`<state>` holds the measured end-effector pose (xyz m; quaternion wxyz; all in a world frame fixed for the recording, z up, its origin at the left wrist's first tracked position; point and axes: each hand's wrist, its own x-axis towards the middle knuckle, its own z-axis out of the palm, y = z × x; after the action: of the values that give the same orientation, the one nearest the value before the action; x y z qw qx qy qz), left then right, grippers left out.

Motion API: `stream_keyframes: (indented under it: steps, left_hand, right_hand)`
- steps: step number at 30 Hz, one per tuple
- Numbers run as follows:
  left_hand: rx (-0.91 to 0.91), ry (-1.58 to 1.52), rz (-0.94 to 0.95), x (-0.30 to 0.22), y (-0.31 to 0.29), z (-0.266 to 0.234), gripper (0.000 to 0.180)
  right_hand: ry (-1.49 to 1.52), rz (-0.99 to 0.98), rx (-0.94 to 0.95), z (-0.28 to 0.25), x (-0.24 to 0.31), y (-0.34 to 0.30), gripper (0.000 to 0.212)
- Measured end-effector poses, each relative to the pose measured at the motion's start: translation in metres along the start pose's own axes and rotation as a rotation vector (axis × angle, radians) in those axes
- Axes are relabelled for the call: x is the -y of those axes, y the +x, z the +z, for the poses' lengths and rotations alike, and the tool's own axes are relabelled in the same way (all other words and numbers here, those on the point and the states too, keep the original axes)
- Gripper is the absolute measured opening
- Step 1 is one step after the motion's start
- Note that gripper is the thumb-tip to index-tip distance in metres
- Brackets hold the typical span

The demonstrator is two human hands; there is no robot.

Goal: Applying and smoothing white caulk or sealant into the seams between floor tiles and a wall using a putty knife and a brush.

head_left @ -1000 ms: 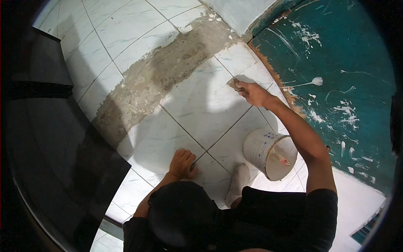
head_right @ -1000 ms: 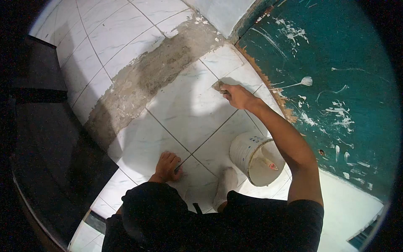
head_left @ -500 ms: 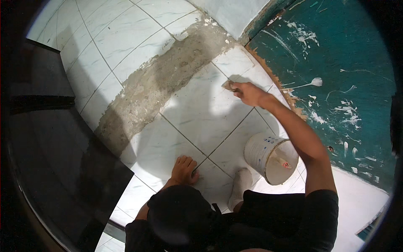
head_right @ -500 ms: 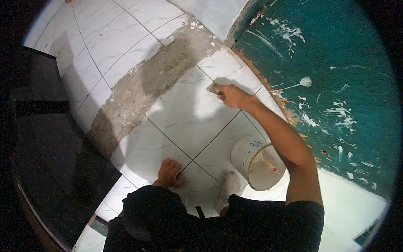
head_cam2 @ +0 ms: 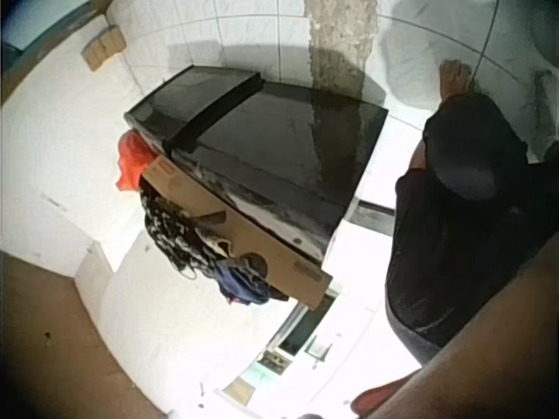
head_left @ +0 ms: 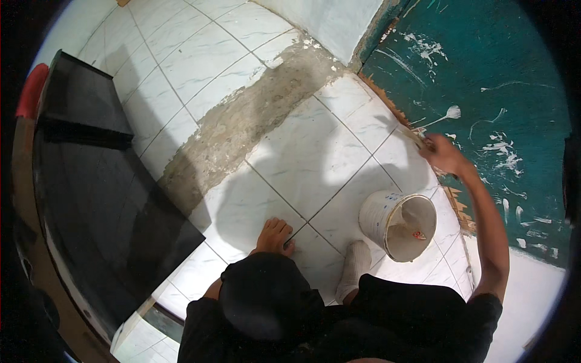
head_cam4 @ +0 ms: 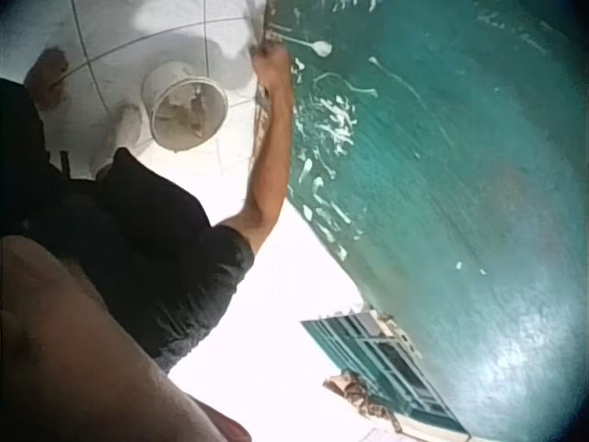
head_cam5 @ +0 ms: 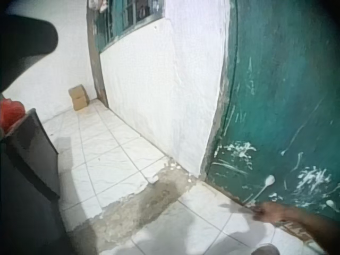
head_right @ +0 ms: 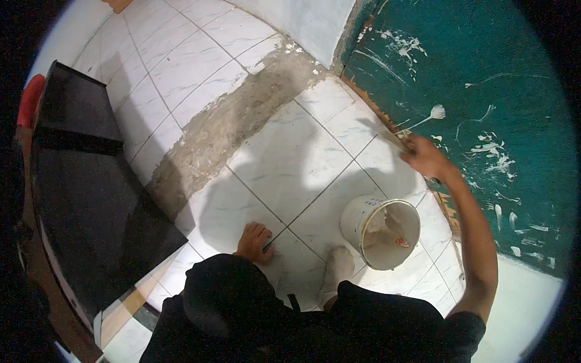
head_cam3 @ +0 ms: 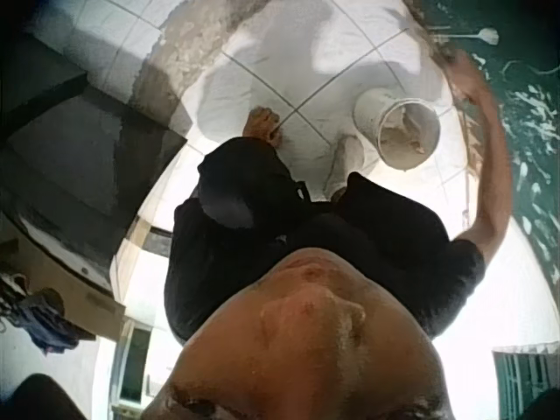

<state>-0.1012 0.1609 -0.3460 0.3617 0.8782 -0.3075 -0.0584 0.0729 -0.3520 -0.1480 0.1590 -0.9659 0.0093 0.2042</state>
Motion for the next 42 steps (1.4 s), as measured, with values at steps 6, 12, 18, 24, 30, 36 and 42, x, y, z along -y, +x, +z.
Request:
stream_keyframes:
  steps: [6, 12, 18, 24, 30, 36, 42]
  left_hand:
    - [-0.026, 0.005, -0.003, 0.000, -0.004, 0.007, 0.028]
    - [-0.035, -0.048, -0.008, -0.017, -0.028, 0.023, 0.028]
    - [0.193, -0.897, -0.398, 0.021, -0.144, 0.137, 0.035]
    - [0.118, -0.469, 0.259, -0.001, -0.097, 0.061, 0.033]
    - [0.284, -0.508, 0.053, -0.020, -0.097, 0.032, 0.049]
    - [0.237, -0.129, 0.224, -0.020, -0.082, 0.027, 0.053]
    - [0.192, -0.118, 0.271, -0.008, -0.085, 0.039, 0.050]
  right_hand:
    - [0.169, 0.597, 0.354, 0.045, -0.091, -0.117, 0.033]
    - [-0.036, 0.564, 0.516, 0.094, -0.126, -0.172, 0.031]
    - [-0.091, 0.524, 0.284, 0.077, -0.137, -0.168, 0.031]
    - [-0.067, 0.521, 0.263, 0.076, -0.132, -0.149, 0.024]
    - [-0.123, 0.404, 0.280, 0.085, -0.136, -0.139, 0.024]
    - [-0.167, 0.356, 0.276, 0.084, -0.149, -0.142, 0.021]
    - [-0.175, 0.345, 0.182, 0.069, -0.122, -0.130, 0.024]
